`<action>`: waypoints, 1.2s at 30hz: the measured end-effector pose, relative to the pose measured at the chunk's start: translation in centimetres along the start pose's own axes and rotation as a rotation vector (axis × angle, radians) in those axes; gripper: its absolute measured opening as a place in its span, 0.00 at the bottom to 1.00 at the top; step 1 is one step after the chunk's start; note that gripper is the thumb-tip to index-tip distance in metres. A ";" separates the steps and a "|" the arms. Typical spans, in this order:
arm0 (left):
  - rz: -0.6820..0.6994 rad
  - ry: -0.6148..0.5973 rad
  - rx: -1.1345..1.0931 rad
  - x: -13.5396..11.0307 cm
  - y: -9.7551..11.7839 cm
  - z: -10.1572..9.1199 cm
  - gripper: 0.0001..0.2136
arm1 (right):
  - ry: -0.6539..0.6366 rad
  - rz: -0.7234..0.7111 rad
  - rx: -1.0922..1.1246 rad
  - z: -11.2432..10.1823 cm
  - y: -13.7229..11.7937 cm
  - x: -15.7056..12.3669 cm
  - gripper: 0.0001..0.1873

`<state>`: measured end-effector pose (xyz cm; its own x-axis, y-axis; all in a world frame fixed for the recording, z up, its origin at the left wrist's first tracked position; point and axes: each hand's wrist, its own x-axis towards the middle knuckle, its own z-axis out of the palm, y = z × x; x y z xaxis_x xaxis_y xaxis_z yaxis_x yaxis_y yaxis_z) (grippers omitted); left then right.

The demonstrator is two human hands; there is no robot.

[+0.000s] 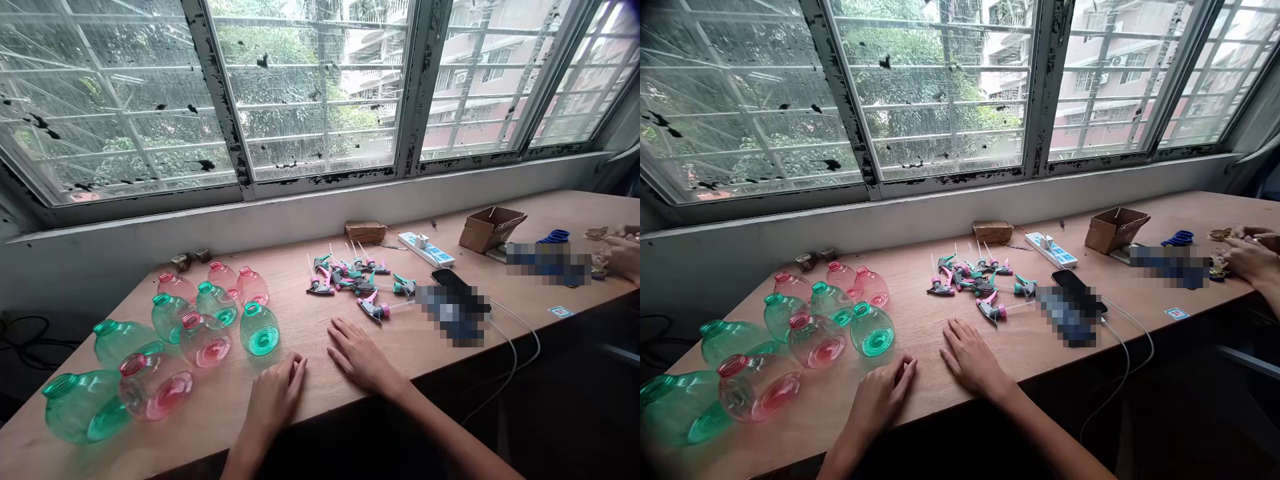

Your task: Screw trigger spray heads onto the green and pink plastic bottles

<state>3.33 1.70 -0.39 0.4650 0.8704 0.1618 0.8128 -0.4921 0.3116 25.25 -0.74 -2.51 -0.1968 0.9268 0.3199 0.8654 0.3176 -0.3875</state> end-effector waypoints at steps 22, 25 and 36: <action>-0.166 0.488 -0.275 3.9 -3.0 -1.8 0.39 | 0.270 0.355 -0.166 -4.7 5.2 7.2 0.27; -0.163 0.426 -0.339 3.7 -3.2 -2.5 0.43 | 0.321 0.288 -0.065 -6.6 2.9 5.6 0.23; 0.040 0.364 -0.227 0.3 0.1 -9.5 0.34 | 0.622 0.189 0.763 -13.1 -2.2 -0.3 0.14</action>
<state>0.21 2.02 8.53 0.3071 0.8186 0.4854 0.6802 -0.5455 0.4896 29.44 -4.35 9.54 0.3776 0.7751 0.5066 0.2878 0.4218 -0.8598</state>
